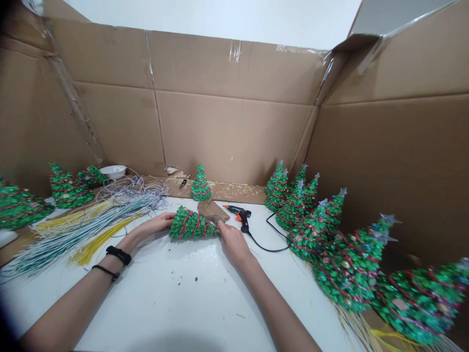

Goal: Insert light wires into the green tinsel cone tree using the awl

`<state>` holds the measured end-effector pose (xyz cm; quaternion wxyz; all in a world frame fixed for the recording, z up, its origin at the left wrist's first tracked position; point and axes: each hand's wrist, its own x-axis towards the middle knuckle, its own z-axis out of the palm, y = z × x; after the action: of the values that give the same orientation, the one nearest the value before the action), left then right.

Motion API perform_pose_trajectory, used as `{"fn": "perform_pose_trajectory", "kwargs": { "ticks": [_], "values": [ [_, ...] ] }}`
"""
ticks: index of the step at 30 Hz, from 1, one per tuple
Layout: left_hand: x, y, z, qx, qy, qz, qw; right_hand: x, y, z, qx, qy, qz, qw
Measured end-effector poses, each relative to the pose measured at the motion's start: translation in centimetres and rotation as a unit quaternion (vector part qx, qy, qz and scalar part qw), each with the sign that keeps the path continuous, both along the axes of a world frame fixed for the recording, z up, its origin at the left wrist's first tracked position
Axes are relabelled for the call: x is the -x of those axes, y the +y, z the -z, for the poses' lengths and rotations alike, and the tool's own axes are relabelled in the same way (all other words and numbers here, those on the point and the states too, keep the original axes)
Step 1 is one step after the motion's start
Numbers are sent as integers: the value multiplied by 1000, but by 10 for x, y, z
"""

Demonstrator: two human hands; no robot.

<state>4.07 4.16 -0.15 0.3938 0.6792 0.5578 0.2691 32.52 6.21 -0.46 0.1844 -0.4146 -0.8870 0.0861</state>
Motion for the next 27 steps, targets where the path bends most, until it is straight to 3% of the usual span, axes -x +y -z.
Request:
{"fn": "perform_pose_trajectory", "kwargs": {
  "ticks": [6, 20, 27],
  "values": [
    [-8, 0, -2, -84, -4, 33, 996, -4, 1, 3, -6, 53, -41, 998],
    [-25, -13, -17, -210, 90, 51, 972, -3, 9, 10, 21, 106, -12, 994],
    [-24, -6, -3, -208, 114, -27, 971, -1, 8, 12, 2, 87, 2, 996]
  ]
}}
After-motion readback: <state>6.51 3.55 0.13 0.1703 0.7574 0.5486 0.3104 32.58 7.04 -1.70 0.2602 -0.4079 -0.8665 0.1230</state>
